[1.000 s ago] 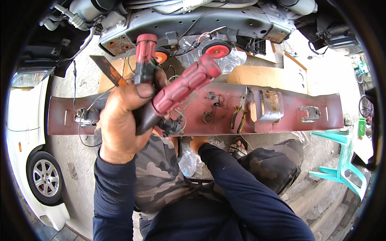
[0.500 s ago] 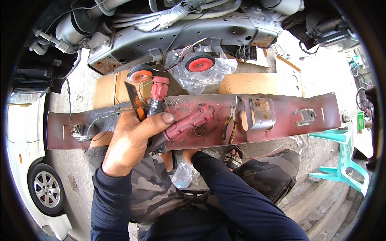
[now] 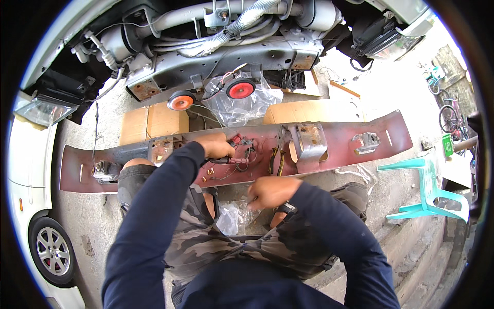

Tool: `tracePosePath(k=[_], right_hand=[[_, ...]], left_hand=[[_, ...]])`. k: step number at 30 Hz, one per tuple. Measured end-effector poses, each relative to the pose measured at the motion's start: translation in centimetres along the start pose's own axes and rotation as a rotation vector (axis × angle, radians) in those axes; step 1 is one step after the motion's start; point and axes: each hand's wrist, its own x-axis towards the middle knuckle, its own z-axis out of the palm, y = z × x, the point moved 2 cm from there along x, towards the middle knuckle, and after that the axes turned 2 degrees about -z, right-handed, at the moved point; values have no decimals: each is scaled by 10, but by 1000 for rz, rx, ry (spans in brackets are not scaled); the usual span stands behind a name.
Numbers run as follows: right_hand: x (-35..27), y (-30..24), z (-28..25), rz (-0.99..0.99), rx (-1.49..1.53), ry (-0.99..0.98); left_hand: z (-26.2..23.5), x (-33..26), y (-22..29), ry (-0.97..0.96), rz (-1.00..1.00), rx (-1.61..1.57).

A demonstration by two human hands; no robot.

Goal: The person sits on the ground under the front of a white car and works on the vehicle's wiring. They use pliers and a screwdriver to strip, twist, and connect wires near the front bumper area.

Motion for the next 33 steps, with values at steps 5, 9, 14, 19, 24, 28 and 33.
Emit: tracePosePath(k=[5, 9, 14, 19, 24, 28, 33], right_hand=[[-80, 5, -19, 20, 211, 857], [-87, 33, -19, 196, 465, 1165], [-75, 43, -31, 184, 625, 1138], [-47, 36, -43, 37, 703, 1127], [-30, 40, -52, 112, 286, 1269], [-27, 53, -55, 169, 394, 1172], [-22, 59, -47, 111, 461, 1181]], left_hand=[[64, 43, -24, 51, -37, 80], [86, 48, -45, 116, -17, 111], [47, 7, 3, 382, -103, 641], [25, -36, 90, 391, 245, 161], [58, -36, 89, 68, 244, -1147], [70, -18, 78, 223, 268, -1052], [72, -8, 77, 149, 365, -1008]])
